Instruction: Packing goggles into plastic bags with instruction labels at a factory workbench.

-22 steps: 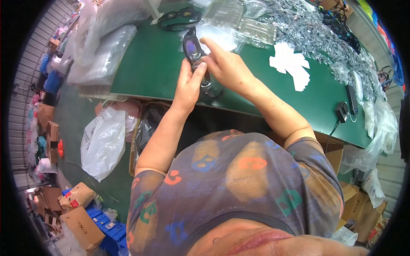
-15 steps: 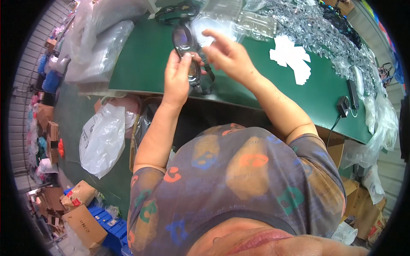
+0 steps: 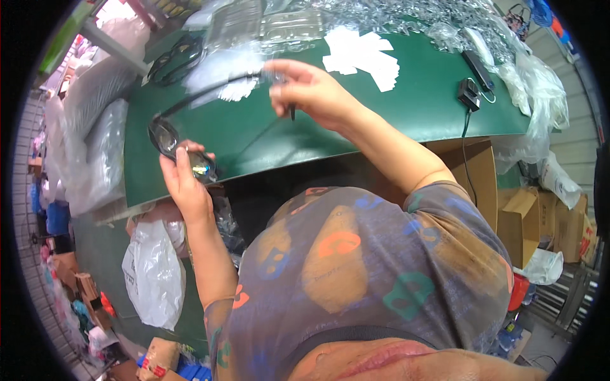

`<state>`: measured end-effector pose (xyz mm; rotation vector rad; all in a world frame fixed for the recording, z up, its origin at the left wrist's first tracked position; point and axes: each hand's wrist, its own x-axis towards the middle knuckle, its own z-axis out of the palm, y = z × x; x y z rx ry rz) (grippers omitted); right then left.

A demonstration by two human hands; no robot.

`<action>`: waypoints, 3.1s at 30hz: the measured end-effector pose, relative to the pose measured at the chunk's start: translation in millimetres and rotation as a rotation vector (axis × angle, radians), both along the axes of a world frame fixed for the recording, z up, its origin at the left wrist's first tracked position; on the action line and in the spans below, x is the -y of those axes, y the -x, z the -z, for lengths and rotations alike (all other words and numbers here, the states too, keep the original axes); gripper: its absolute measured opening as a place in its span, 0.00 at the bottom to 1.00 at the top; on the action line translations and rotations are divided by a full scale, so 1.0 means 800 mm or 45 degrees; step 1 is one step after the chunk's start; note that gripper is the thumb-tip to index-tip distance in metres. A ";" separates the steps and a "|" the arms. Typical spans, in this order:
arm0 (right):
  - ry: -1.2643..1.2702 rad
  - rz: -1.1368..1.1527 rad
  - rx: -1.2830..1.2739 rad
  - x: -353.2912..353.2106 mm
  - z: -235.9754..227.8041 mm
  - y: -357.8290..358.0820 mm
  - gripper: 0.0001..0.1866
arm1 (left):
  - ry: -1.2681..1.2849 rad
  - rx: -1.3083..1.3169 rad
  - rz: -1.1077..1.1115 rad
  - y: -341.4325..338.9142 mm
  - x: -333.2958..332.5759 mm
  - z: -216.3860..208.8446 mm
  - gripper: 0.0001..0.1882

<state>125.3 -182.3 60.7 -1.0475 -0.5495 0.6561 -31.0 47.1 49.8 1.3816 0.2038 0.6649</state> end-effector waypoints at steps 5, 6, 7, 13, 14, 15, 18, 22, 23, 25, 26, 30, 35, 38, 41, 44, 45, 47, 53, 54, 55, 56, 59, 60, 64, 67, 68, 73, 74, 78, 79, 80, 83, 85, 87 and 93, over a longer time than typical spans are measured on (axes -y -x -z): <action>0.549 -0.774 0.574 0.061 0.001 -0.021 0.25 | 0.508 -0.210 0.249 0.006 0.030 0.029 0.07; 0.577 -0.675 0.630 0.068 0.008 -0.044 0.24 | 0.661 -0.230 0.359 0.006 0.040 0.031 0.12; 0.691 -0.403 0.738 0.075 0.018 -0.073 0.22 | 0.763 -0.286 0.410 0.007 0.048 0.033 0.17; 1.723 0.933 1.519 0.146 0.064 -0.273 0.16 | 0.907 -0.392 0.520 0.008 0.074 0.046 0.18; 1.881 0.948 1.669 0.157 0.081 -0.290 0.17 | 0.864 -0.428 0.508 0.007 0.078 0.039 0.18; 2.056 0.877 1.714 0.152 0.080 -0.287 0.14 | 0.863 -0.421 0.496 0.008 0.077 0.040 0.18; 2.110 0.835 1.834 0.153 0.080 -0.295 0.12 | 0.853 -0.384 0.449 0.011 0.079 0.037 0.17; 1.641 1.050 1.690 0.154 0.063 -0.282 0.12 | 0.848 -0.351 0.488 0.008 0.073 0.030 0.16; 1.424 1.027 1.591 0.149 0.055 -0.273 0.13 | 0.819 -0.352 0.473 0.005 0.073 0.034 0.17; 1.000 0.949 1.390 0.125 0.031 -0.233 0.13 | 0.792 -0.384 0.430 -0.004 0.071 0.042 0.17; 0.844 0.862 1.336 0.102 0.012 -0.194 0.12 | 0.776 -0.366 0.448 -0.011 0.070 0.049 0.16; 0.297 0.386 1.734 0.036 -0.039 -0.045 0.09 | 0.739 -0.401 0.503 -0.030 0.081 0.039 0.12; 0.333 -0.063 2.118 -0.006 -0.020 0.009 0.13 | 0.867 -0.306 0.541 -0.041 0.092 0.044 0.13; 0.437 -0.014 2.251 -0.008 -0.023 0.002 0.16 | 0.934 -0.365 0.638 -0.030 0.083 0.038 0.16; 0.542 0.020 2.314 -0.012 -0.020 0.006 0.18 | 0.819 -0.318 0.758 -0.020 0.085 0.039 0.19; 0.605 0.033 2.341 -0.011 -0.022 0.011 0.15 | 0.659 -0.292 0.869 -0.019 0.086 0.041 0.22; 0.624 0.027 2.332 -0.007 -0.025 0.013 0.14 | 0.617 -0.331 0.844 -0.017 0.088 0.040 0.22; 0.646 0.013 2.254 0.003 -0.021 0.009 0.13 | 0.614 -0.373 0.799 -0.015 0.088 0.041 0.20; 1.024 0.515 1.847 0.082 0.022 -0.089 0.10 | 0.704 -0.438 0.656 -0.010 0.078 0.047 0.23; 1.236 0.611 1.961 0.107 0.035 -0.109 0.10 | 0.711 -0.413 0.678 -0.009 0.079 0.045 0.24; 1.455 0.712 2.067 0.132 0.048 -0.127 0.10 | 0.714 -0.406 0.688 -0.012 0.077 0.044 0.24; 1.562 0.811 2.007 0.150 0.056 -0.134 0.11 | 0.810 -0.378 0.726 -0.012 0.074 0.045 0.24; 1.790 0.893 1.855 0.184 0.072 -0.147 0.15 | 0.964 -0.323 0.812 -0.010 0.073 0.042 0.23; 1.873 0.793 1.723 0.187 0.073 -0.146 0.17 | 0.801 -0.309 0.795 -0.008 0.077 0.042 0.22; 1.872 0.690 1.470 0.197 0.078 -0.156 0.21 | 0.601 -0.327 0.812 -0.011 0.084 0.043 0.17; 1.853 0.599 1.232 0.197 0.072 -0.165 0.19 | 0.633 -0.323 0.849 -0.011 0.084 0.050 0.15; 1.826 0.549 1.080 0.197 0.070 -0.167 0.18 | 0.642 -0.303 0.854 -0.011 0.084 0.052 0.14; 1.839 0.524 1.126 0.204 0.061 -0.173 0.18 | 0.661 -0.323 0.789 -0.009 0.082 0.052 0.13; 1.874 0.504 1.205 0.205 0.058 -0.172 0.19 | 0.659 -0.322 0.775 -0.008 0.081 0.053 0.13; 1.831 0.617 1.338 0.208 0.050 -0.166 0.17 | 0.654 -0.311 0.785 -0.009 0.080 0.053 0.13; 1.825 0.665 1.407 0.208 0.045 -0.163 0.17 | 0.663 -0.318 0.782 -0.009 0.081 0.051 0.13; 1.817 0.713 1.476 0.208 0.042 -0.162 0.17 | 0.672 -0.324 0.780 -0.009 0.081 0.050 0.13; 1.680 0.799 1.572 0.211 0.039 -0.163 0.16 | 0.674 -0.314 0.782 -0.011 0.081 0.052 0.13; 1.505 0.762 1.223 0.202 0.032 -0.162 0.15 | 0.677 -0.341 0.754 -0.011 0.082 0.047 0.13; 1.072 0.668 0.679 0.191 0.019 -0.156 0.14 | 0.679 -0.370 0.713 -0.013 0.084 0.048 0.13; 0.191 -0.045 -0.169 0.063 -0.004 -0.018 0.17 | 0.708 -0.376 0.632 -0.014 0.087 0.044 0.19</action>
